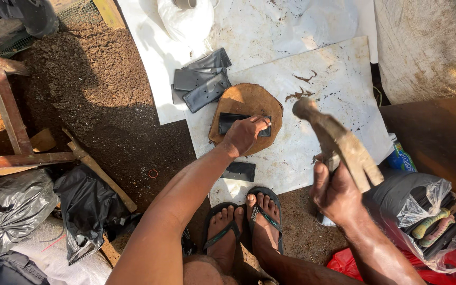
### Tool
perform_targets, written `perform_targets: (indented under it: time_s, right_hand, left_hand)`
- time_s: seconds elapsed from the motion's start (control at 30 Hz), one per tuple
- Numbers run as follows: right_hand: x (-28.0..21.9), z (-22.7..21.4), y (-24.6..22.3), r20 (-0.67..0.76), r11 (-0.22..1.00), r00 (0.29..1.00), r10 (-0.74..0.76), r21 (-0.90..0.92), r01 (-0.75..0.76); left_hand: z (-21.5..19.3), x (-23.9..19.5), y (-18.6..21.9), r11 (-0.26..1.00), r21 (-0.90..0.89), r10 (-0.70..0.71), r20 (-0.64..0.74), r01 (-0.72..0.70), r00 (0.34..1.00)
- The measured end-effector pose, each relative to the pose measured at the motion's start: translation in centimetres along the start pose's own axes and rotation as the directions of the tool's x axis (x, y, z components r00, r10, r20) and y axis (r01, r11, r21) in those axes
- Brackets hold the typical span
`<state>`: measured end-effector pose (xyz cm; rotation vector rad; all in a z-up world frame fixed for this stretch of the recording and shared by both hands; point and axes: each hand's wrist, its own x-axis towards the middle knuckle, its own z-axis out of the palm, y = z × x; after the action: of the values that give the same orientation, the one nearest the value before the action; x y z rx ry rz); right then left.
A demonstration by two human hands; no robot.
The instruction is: The person hammers nails into small rectangular metal plates placed on a wooden block. They repeatedly pick up plates, position them, drive nails with a hammer, and stack the finished pieces. At one point, they wrap a stack of plates in a plastic bag before continuing to hammer more plates.
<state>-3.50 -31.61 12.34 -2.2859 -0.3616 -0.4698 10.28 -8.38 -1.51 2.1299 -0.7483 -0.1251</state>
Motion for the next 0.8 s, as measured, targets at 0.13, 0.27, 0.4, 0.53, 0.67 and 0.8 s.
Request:
perform_targets:
  time_s: [0.13, 0.27, 0.4, 0.53, 0.67, 0.8]
  right_hand:
    - [-0.3, 3.4, 1.4, 0.375, 0.856, 0.772, 0.514, -0.279, -0.434]
    - [1.7, 3.7, 0.7, 0.489, 0.848, 0.701, 0.520, -0.393, -0.356]
    - [2.1, 0.6, -1.4, 0.326, 0.932, 0.874, 0.360, -0.162, -0.323]
    - [1.4, 0.0, -1.5, 0.060, 0.998, 0.997, 0.052, -0.025, -0.051]
    - [1.3, 3.9, 0.2, 0.378, 0.906, 0.836, 0.398, -0.303, -0.295]
    - [-0.1, 4.3, 1.7, 0.459, 0.813, 0.685, 0.566, -0.451, -0.369]
  left_hand:
    - [-0.2, -0.4, -0.6, 0.994, -0.022, 0.105, -0.028, -0.105, 0.994]
    - [-0.2, 0.0, -1.2, 0.973, 0.167, 0.158, 0.013, -0.158, 0.987]
    - [0.4, -0.3, -1.1, 0.990, 0.126, 0.064, 0.052, -0.070, 0.997]
    - [0.4, 0.0, -0.8, 0.999, 0.042, 0.032, 0.003, -0.032, 0.999]
    - [-0.8, 0.1, -0.3, 0.996, 0.040, 0.084, -0.036, -0.083, 0.996]
    - [-0.6, -0.1, 0.4, 0.997, 0.029, 0.067, -0.026, -0.066, 0.997]
